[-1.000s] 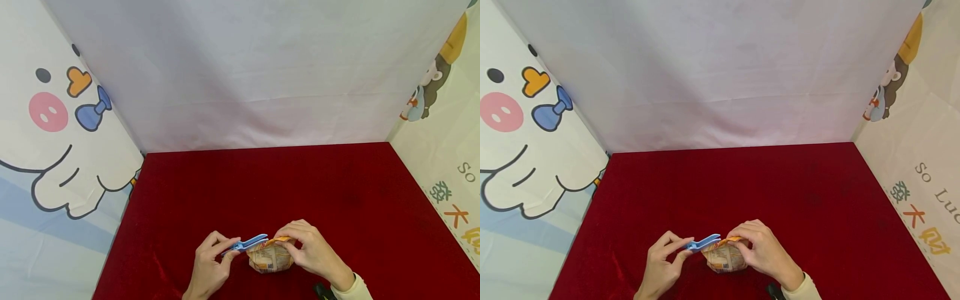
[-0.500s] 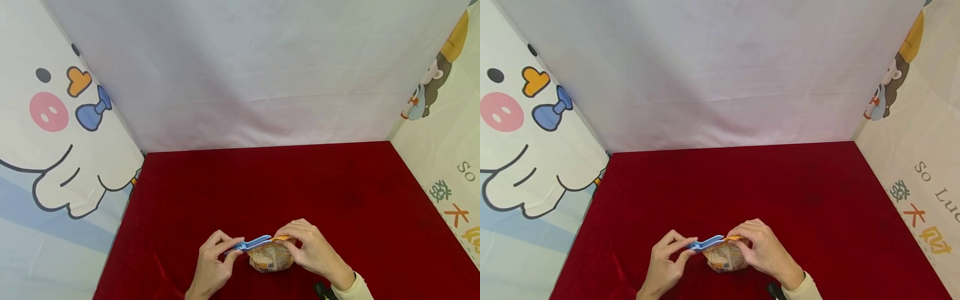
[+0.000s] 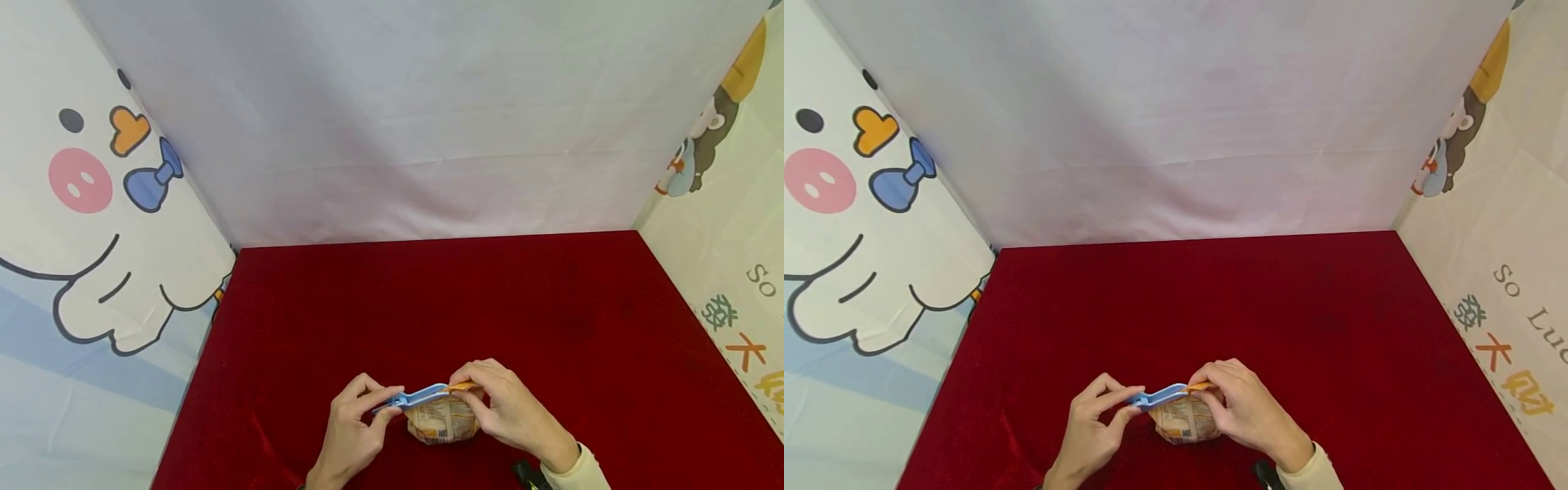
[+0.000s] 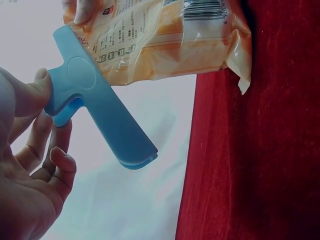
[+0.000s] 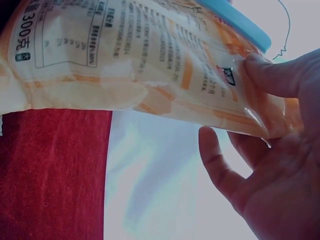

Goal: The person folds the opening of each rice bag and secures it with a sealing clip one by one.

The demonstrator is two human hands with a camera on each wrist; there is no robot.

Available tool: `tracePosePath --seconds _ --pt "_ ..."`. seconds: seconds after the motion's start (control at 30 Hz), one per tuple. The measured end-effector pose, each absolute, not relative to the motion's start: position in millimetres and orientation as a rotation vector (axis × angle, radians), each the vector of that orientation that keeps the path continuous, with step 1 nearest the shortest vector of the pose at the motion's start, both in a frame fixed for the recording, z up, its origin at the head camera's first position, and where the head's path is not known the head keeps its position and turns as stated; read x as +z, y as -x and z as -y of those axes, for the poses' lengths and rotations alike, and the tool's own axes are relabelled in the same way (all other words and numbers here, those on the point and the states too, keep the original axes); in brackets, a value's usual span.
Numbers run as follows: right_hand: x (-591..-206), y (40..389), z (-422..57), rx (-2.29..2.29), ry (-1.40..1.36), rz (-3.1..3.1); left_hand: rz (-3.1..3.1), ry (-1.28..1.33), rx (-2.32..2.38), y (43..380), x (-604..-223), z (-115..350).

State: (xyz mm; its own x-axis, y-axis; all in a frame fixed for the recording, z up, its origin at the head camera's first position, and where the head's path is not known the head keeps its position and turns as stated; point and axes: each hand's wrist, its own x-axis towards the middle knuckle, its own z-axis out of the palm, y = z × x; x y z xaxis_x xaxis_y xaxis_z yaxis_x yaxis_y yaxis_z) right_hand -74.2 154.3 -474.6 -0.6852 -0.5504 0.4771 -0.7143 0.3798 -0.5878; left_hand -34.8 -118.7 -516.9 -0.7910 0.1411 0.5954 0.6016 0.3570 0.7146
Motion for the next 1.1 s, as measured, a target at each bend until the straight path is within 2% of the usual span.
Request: tracePosePath --seconds 1.1 --pt "-473 70 -155 1.396 -1.087 2.554 2.069 0.621 -1.485 37 -527 97"
